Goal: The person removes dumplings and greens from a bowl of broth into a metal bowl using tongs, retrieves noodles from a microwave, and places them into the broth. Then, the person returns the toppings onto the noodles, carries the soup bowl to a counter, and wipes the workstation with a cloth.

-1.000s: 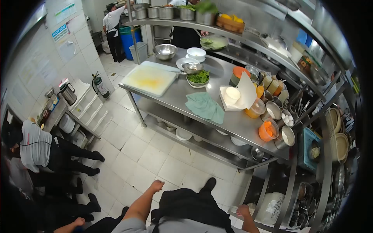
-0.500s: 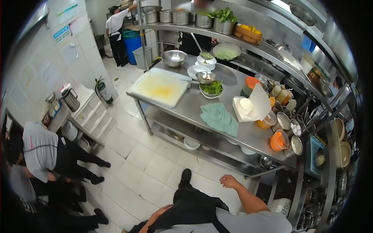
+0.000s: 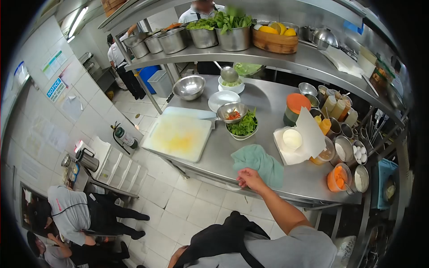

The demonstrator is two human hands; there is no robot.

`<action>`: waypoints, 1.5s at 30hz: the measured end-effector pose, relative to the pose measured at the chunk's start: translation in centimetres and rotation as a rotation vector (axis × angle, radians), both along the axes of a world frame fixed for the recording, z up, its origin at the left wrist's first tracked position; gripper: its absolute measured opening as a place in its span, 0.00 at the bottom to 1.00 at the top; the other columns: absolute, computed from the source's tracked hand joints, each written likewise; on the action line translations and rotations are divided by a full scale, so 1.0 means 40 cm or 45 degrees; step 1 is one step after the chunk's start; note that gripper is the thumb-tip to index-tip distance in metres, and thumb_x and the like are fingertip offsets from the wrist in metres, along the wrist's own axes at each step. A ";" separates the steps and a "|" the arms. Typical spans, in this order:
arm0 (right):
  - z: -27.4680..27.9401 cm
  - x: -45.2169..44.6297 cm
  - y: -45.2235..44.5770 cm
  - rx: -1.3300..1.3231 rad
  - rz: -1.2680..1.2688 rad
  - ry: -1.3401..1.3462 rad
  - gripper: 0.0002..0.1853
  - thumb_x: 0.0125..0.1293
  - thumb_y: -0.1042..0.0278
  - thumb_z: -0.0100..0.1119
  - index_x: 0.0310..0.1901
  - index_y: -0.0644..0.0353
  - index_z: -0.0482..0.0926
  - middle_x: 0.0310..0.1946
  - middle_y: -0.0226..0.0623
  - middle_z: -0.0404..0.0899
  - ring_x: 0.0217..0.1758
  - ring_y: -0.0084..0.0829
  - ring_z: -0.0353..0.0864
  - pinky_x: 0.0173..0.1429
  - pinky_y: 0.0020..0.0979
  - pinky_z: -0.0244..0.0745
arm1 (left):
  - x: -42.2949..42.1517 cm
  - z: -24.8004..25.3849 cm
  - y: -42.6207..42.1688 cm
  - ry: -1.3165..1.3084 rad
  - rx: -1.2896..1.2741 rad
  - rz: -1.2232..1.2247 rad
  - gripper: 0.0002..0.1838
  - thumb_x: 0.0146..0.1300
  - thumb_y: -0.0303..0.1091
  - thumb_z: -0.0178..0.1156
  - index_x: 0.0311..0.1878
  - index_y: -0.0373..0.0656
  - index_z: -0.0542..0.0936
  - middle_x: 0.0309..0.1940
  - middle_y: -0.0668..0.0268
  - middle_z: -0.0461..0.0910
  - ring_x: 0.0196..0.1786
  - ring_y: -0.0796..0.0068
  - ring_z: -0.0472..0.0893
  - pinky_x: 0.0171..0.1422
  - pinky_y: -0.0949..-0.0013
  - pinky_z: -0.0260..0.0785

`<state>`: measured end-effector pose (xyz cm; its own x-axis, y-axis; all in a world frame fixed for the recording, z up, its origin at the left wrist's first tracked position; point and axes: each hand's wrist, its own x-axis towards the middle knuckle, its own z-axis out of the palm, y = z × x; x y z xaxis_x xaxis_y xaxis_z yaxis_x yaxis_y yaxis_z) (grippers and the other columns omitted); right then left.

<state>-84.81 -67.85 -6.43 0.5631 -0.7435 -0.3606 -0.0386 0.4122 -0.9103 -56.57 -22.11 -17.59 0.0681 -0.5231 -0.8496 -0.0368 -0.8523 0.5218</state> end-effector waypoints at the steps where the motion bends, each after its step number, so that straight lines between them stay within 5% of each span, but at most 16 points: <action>1: 0.016 0.002 -0.016 0.011 -0.085 0.002 0.12 0.69 0.66 0.55 0.48 0.63 0.75 0.33 0.38 0.81 0.26 0.24 0.78 0.30 0.27 0.76 | 0.010 0.005 -0.020 -0.007 0.003 -0.014 0.31 0.69 0.49 0.54 0.68 0.38 0.66 0.60 0.60 0.74 0.59 0.62 0.76 0.66 0.66 0.67; 5: 0.002 -0.029 -0.040 -0.196 -0.145 -0.011 0.12 0.67 0.66 0.56 0.48 0.63 0.75 0.32 0.38 0.81 0.27 0.27 0.78 0.32 0.28 0.76 | 0.057 0.032 -0.108 -0.015 0.018 -0.120 0.31 0.69 0.49 0.54 0.68 0.38 0.65 0.61 0.59 0.74 0.59 0.61 0.76 0.66 0.65 0.68; 7: -0.008 -0.056 -0.033 -0.908 -0.349 0.339 0.14 0.63 0.69 0.58 0.50 0.61 0.75 0.39 0.43 0.81 0.39 0.37 0.80 0.44 0.35 0.76 | 0.082 0.044 -0.165 -0.005 0.017 -0.192 0.31 0.69 0.49 0.54 0.68 0.38 0.65 0.61 0.58 0.74 0.59 0.60 0.77 0.66 0.65 0.68; 11: -0.012 -0.113 -0.010 -1.383 -0.542 0.663 0.17 0.60 0.68 0.59 0.52 0.58 0.76 0.52 0.44 0.76 0.57 0.44 0.72 0.60 0.42 0.69 | 0.126 0.061 -0.327 0.032 -0.041 -0.449 0.31 0.69 0.49 0.54 0.68 0.37 0.65 0.61 0.58 0.74 0.58 0.59 0.77 0.65 0.65 0.68; 14: -0.045 -0.137 0.010 -1.385 -0.360 0.866 0.20 0.58 0.67 0.59 0.53 0.58 0.76 0.61 0.43 0.70 0.65 0.45 0.65 0.65 0.44 0.62 | 0.140 0.067 -0.537 -0.189 -0.844 -1.359 0.32 0.69 0.48 0.54 0.68 0.37 0.65 0.61 0.57 0.74 0.58 0.58 0.77 0.65 0.65 0.68; 15: -0.040 -0.141 0.018 -1.452 -0.346 0.871 0.20 0.58 0.66 0.60 0.53 0.58 0.76 0.61 0.41 0.70 0.65 0.43 0.65 0.65 0.43 0.62 | 0.132 0.086 -0.622 -0.211 -0.962 -1.388 0.32 0.69 0.48 0.54 0.68 0.37 0.65 0.61 0.57 0.74 0.58 0.58 0.78 0.65 0.65 0.69; 17: -0.021 -0.147 0.017 -1.517 -0.327 0.885 0.20 0.57 0.65 0.60 0.52 0.58 0.76 0.62 0.39 0.70 0.66 0.40 0.65 0.64 0.43 0.63 | 0.015 0.302 -0.780 0.178 -0.132 -0.178 0.32 0.70 0.47 0.53 0.68 0.35 0.62 0.61 0.50 0.73 0.53 0.52 0.80 0.60 0.59 0.74; 19: -0.003 -0.139 0.022 -1.518 -0.307 0.897 0.20 0.57 0.65 0.60 0.53 0.59 0.76 0.62 0.39 0.70 0.66 0.40 0.66 0.65 0.43 0.63 | 0.011 0.350 -0.906 0.499 -0.501 -0.011 0.29 0.71 0.46 0.53 0.66 0.36 0.64 0.57 0.46 0.75 0.48 0.51 0.82 0.48 0.57 0.79; 21: 0.002 -0.130 0.016 -1.556 -0.321 0.931 0.20 0.57 0.65 0.60 0.52 0.59 0.77 0.61 0.39 0.71 0.65 0.41 0.67 0.64 0.42 0.63 | -0.024 0.430 -1.018 0.195 -0.735 -0.057 0.24 0.72 0.43 0.53 0.63 0.35 0.67 0.49 0.51 0.81 0.35 0.65 0.85 0.41 0.69 0.78; 24: 0.005 -0.118 0.014 -1.609 -0.336 0.973 0.19 0.57 0.64 0.61 0.50 0.60 0.78 0.59 0.39 0.73 0.63 0.41 0.69 0.64 0.42 0.64 | -0.014 0.439 -1.149 -0.006 -0.864 -0.094 0.20 0.72 0.39 0.53 0.60 0.36 0.70 0.46 0.54 0.82 0.33 0.69 0.84 0.39 0.70 0.78; 32: 0.005 -0.087 0.011 -1.618 -0.373 1.070 0.17 0.54 0.65 0.63 0.47 0.59 0.79 0.56 0.38 0.76 0.59 0.40 0.73 0.61 0.42 0.67 | 0.051 0.381 -1.332 0.161 -0.920 -0.169 0.15 0.71 0.36 0.54 0.56 0.38 0.73 0.42 0.59 0.82 0.31 0.74 0.83 0.35 0.73 0.75; 40: 0.009 -0.040 0.008 -1.618 -0.470 1.329 0.16 0.51 0.66 0.63 0.44 0.56 0.79 0.55 0.35 0.77 0.58 0.38 0.73 0.58 0.41 0.66 | 0.297 0.407 -1.614 -0.100 -1.201 -0.269 0.11 0.68 0.35 0.57 0.46 0.37 0.79 0.31 0.64 0.83 0.24 0.81 0.75 0.29 0.76 0.70; 45: -0.004 0.017 0.012 -1.448 -0.633 1.506 0.17 0.52 0.67 0.61 0.45 0.58 0.76 0.57 0.38 0.75 0.60 0.43 0.70 0.61 0.44 0.63 | 0.283 0.360 -1.654 -0.003 -1.032 -0.547 0.12 0.67 0.35 0.58 0.44 0.35 0.80 0.32 0.64 0.82 0.26 0.81 0.77 0.28 0.75 0.71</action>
